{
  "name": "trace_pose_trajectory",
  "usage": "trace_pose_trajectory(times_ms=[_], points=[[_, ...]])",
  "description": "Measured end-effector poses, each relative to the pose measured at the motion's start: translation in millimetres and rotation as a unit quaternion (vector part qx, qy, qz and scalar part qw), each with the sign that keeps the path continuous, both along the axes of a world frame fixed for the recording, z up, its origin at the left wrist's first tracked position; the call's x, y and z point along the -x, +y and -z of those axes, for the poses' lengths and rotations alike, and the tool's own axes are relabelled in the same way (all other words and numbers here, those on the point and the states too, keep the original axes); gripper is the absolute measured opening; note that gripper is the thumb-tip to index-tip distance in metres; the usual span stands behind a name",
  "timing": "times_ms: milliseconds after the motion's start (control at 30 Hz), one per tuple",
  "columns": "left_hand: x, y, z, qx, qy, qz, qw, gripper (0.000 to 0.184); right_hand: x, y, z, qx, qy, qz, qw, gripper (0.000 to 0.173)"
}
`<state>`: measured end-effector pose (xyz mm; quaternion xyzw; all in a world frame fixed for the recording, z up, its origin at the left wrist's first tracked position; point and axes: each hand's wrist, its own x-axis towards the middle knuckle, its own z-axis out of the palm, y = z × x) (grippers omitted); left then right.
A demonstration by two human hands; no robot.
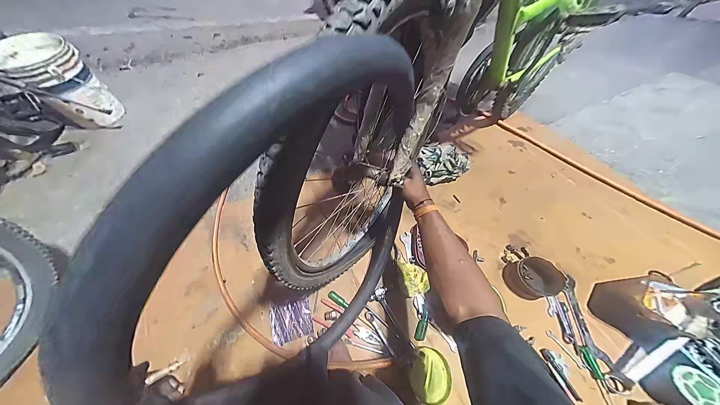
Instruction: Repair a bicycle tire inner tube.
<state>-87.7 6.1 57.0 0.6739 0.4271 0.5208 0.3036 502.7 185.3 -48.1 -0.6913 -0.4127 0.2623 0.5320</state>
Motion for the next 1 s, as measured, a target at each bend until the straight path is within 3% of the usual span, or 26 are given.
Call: trace_pose_trajectory(times_ms=[67, 167, 267, 433, 667, 833, 1000], points=[[4.5, 6.9, -1.8, -0.014, -0.001, 0.054, 0.998, 0.059, -1.4, -1.7, 12.8, -0.011, -0.037, 0.001, 0.999, 0.075], [-17.5, 6.1, -30.3, 0.031, -0.005, 0.042, 0.999, 0.057, 4.9, -20.0, 47.6, 0.039, -0.045, 0.023, 0.998, 0.073], [-25.4, 11.7, -60.6, 0.027, 0.085, 0.034, 0.995, 0.059, 24.2, -44.4, 64.8, 0.088, -0.044, 0.048, 0.994, 0.070], [-30.8, 13.2, -79.2, 0.025, 0.155, 0.009, 0.987, 0.077, 23.5, -36.3, 52.9, 0.096, 0.064, 0.038, 0.993, 0.063], [-43.8, 22.2, -88.9, 0.003, 0.174, 0.025, 0.984, 0.069, 18.1, -25.1, -15.4, 0.039, 0.014, 0.020, 0.999, 0.058], [-47.5, 28.3, -91.3, 0.016, 0.210, 0.020, 0.977, 0.061, 14.7, -27.2, 4.7, 0.056, -0.060, 0.028, 0.996, 0.068], [-42.6, 26.2, -89.3, 0.037, 0.239, 0.014, 0.970, 0.061, -1.6, -17.6, 1.9, 0.097, 0.048, -0.008, 0.994, 0.048]])
